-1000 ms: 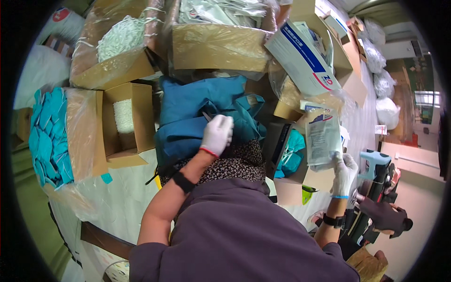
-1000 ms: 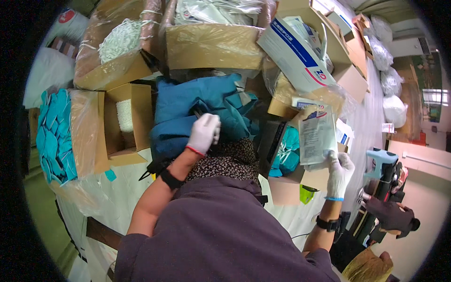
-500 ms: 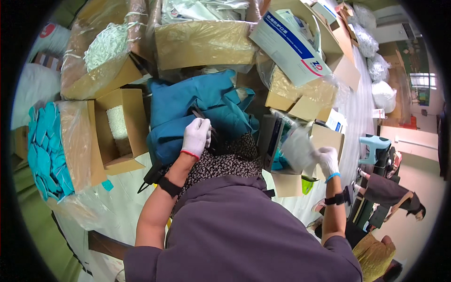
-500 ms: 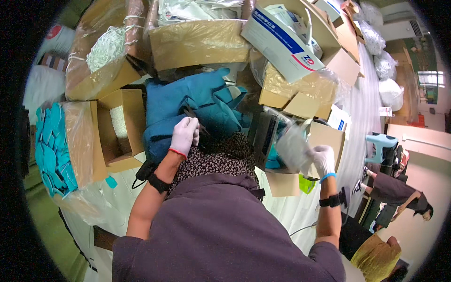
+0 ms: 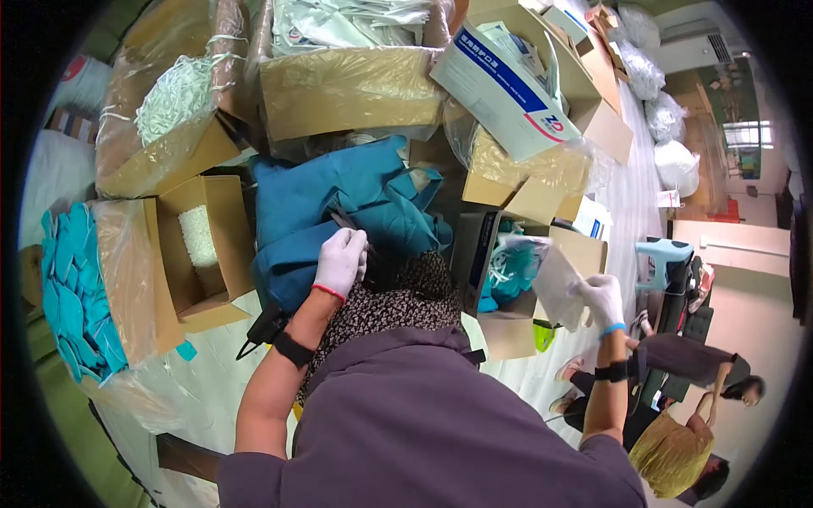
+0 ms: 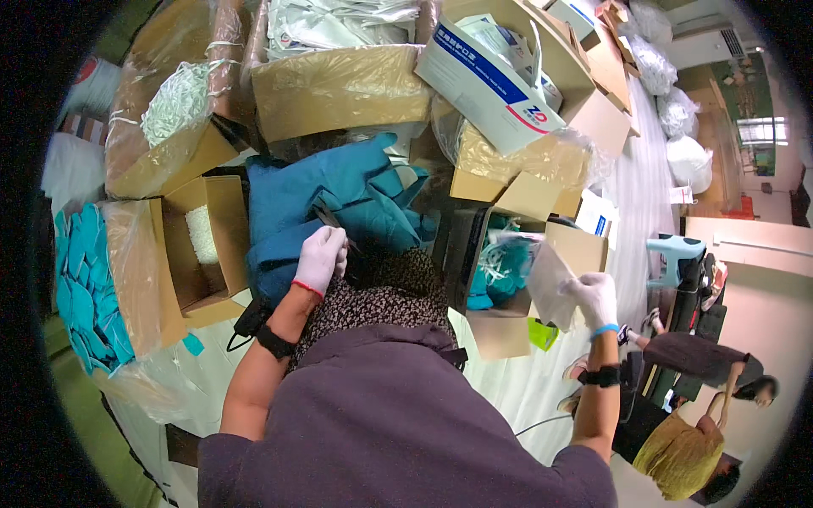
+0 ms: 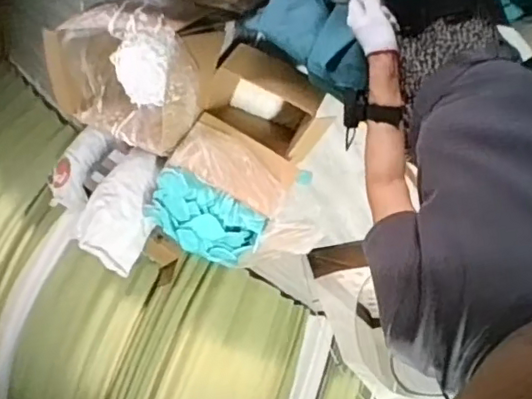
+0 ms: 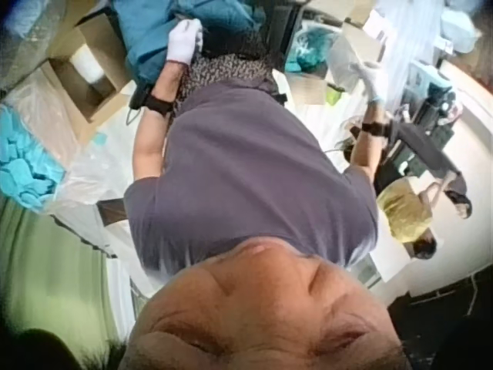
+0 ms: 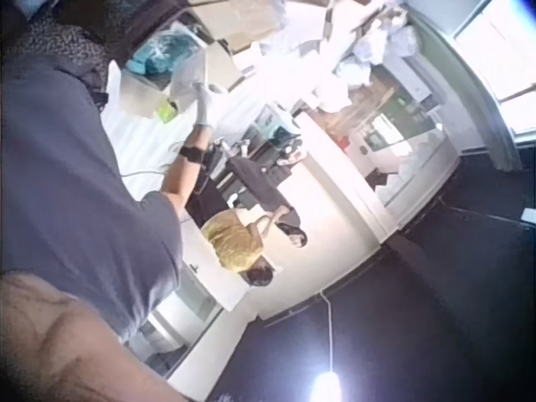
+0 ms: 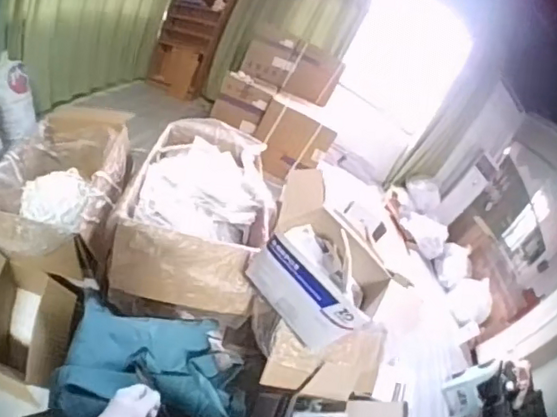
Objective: Sorting medical masks and packaging them into bags and boxes.
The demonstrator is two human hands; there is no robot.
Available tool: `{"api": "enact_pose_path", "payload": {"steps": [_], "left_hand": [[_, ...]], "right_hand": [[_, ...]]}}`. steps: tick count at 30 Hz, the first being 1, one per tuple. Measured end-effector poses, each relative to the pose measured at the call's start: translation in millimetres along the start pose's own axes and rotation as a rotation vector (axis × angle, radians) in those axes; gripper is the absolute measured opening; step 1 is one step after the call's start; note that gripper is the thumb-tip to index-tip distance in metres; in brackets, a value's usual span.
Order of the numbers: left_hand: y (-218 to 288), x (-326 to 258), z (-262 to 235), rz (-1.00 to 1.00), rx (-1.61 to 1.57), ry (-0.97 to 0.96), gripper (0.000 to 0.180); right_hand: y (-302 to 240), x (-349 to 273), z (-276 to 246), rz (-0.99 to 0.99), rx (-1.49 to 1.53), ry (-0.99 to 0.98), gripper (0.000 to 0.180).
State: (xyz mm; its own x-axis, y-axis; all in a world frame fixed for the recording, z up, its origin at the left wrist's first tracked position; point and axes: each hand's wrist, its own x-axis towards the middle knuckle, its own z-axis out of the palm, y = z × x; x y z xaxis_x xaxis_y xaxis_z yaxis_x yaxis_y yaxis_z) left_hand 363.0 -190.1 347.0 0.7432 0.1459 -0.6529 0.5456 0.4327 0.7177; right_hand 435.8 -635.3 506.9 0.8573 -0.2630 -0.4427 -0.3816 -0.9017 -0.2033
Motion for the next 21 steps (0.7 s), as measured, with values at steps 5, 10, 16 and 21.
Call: {"api": "enact_pose_path", "payload": {"steps": [5,10,16,21], "left_hand": [[17.0,-12.4,3.2,0.034,0.216,-0.195,0.021],[38.1,-39.8,38.9,0.229,0.261,-0.822,0.099],[18.6,-28.9,64.8,0.592,0.012,-0.099,0.046],[57.8,-9.1,14.1,0.943,0.423,0.414,0.021]], "right_hand": [[-3.5,-1.7,-23.1,-0.291,0.999,-0.194,0.005],[-60.6,-1.5,39.2,-0.412,1.265,-0.342,0.031],[-169.4,-8.0,129.3,-0.524,0.859,-0.326,0.005],[-255.5,-22.6,140.4,-0.554,0.87,-0.446,0.01]]}}
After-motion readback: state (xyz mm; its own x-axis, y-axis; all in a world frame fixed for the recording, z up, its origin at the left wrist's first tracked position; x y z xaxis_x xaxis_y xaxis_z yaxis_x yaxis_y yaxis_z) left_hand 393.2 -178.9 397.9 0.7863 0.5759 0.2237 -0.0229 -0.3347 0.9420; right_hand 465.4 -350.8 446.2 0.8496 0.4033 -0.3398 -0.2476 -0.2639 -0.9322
